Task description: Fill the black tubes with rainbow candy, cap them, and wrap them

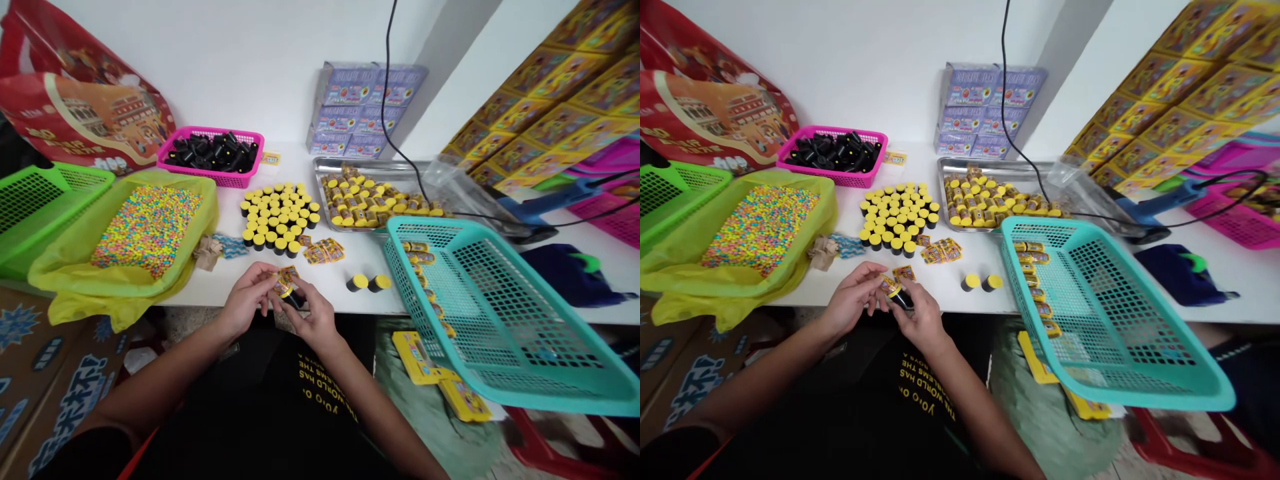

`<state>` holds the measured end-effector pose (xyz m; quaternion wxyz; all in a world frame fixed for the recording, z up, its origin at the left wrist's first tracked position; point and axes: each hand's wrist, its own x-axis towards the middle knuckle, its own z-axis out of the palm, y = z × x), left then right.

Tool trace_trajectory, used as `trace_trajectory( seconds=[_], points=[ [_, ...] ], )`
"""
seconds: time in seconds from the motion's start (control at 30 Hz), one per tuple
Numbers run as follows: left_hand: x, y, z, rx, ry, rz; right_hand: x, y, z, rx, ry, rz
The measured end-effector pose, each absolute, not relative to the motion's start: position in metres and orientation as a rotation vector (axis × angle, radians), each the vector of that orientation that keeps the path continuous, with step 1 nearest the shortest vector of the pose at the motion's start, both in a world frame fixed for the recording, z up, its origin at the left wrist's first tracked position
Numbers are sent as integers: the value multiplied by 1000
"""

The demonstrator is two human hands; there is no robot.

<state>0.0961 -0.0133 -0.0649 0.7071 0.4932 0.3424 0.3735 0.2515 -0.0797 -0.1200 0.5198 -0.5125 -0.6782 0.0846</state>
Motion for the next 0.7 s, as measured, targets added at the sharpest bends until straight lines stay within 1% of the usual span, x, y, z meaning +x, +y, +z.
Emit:
trace_trajectory(
  seconds=[0.17,0.37,0.53,0.7],
  points=[
    [105,-10,-57,1204,783,772,257,-81,-121,-1251,-1644,155],
    [111,-5,-56,1195,769,736,260,-81,-119,-1249,-1512,258],
    [114,-4,-59,1007,795,856,256,-78,-121,-1227,-1207,531],
    [114,-6,-64,841,734,875,251,-77,-125,-1226,-1096,492]
  ],
)
